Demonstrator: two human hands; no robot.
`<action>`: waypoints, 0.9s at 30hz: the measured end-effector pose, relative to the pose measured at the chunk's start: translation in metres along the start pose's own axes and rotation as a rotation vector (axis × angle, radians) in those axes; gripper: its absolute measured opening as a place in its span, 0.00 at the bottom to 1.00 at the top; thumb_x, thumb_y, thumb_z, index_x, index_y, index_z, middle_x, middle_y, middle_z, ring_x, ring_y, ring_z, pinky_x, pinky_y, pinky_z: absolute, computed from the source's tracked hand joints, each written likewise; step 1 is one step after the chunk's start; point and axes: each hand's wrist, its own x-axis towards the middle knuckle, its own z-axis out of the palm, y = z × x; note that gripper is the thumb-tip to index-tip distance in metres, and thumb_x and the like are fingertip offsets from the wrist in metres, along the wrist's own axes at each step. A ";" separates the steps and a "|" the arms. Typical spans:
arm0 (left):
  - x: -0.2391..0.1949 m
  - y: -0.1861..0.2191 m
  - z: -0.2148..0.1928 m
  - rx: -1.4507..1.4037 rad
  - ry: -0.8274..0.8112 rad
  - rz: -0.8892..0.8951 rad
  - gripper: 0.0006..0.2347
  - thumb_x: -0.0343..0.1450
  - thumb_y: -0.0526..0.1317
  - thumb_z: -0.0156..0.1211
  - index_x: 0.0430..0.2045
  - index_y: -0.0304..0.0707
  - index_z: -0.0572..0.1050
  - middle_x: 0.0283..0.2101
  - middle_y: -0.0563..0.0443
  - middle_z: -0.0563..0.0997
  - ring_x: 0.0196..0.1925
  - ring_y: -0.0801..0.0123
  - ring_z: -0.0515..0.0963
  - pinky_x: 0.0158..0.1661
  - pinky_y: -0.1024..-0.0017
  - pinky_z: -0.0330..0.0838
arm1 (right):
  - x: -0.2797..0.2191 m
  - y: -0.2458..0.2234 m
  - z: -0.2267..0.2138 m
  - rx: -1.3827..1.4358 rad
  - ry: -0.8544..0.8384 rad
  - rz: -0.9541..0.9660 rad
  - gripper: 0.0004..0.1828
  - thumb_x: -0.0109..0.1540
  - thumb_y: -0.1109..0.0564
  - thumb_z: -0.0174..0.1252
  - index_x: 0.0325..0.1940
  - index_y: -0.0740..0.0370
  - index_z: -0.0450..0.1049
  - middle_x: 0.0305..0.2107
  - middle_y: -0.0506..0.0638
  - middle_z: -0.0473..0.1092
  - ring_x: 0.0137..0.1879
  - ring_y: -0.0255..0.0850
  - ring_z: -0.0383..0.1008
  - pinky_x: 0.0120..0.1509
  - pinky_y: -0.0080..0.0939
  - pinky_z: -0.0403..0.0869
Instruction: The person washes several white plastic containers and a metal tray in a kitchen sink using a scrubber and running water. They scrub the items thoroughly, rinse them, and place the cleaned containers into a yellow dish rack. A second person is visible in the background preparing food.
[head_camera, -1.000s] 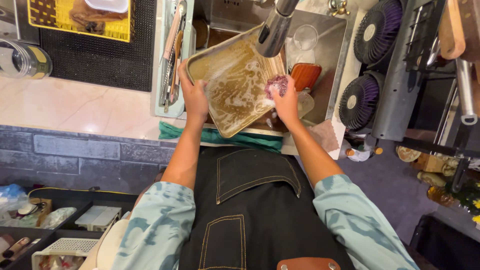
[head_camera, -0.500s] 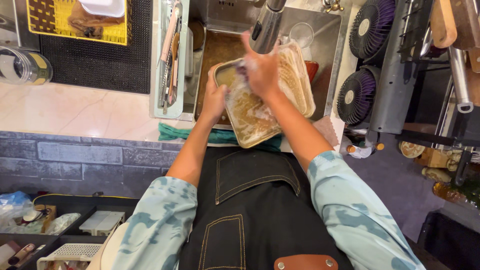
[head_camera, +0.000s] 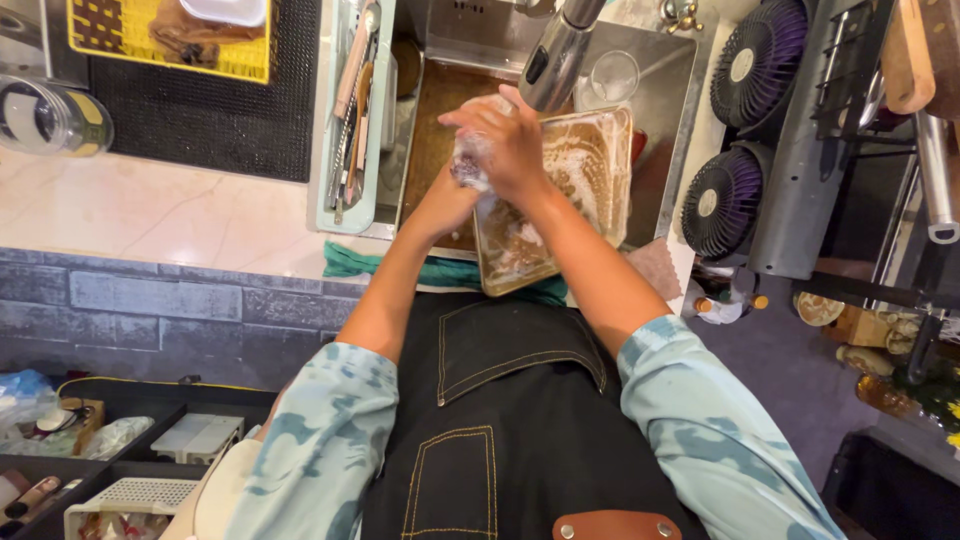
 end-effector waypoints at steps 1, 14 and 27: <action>0.000 0.001 0.000 0.052 0.002 -0.024 0.23 0.71 0.31 0.57 0.63 0.32 0.67 0.60 0.40 0.76 0.62 0.63 0.76 0.62 0.67 0.71 | -0.003 0.001 0.003 0.017 -0.049 0.023 0.12 0.66 0.51 0.56 0.45 0.53 0.84 0.40 0.47 0.79 0.48 0.45 0.79 0.68 0.59 0.68; 0.010 0.037 0.014 -0.301 0.505 -0.087 0.20 0.82 0.45 0.45 0.68 0.38 0.59 0.49 0.41 0.72 0.46 0.65 0.74 0.45 0.67 0.71 | -0.022 -0.029 0.015 0.069 -0.074 0.237 0.33 0.63 0.60 0.53 0.74 0.64 0.60 0.72 0.71 0.50 0.67 0.61 0.64 0.70 0.53 0.68; -0.003 0.002 -0.012 -0.465 0.905 0.113 0.15 0.81 0.41 0.48 0.59 0.27 0.66 0.53 0.39 0.76 0.54 0.61 0.76 0.56 0.64 0.72 | -0.103 -0.004 -0.053 -0.069 -0.317 0.314 0.11 0.62 0.51 0.63 0.38 0.62 0.78 0.53 0.56 0.73 0.67 0.51 0.68 0.70 0.54 0.67</action>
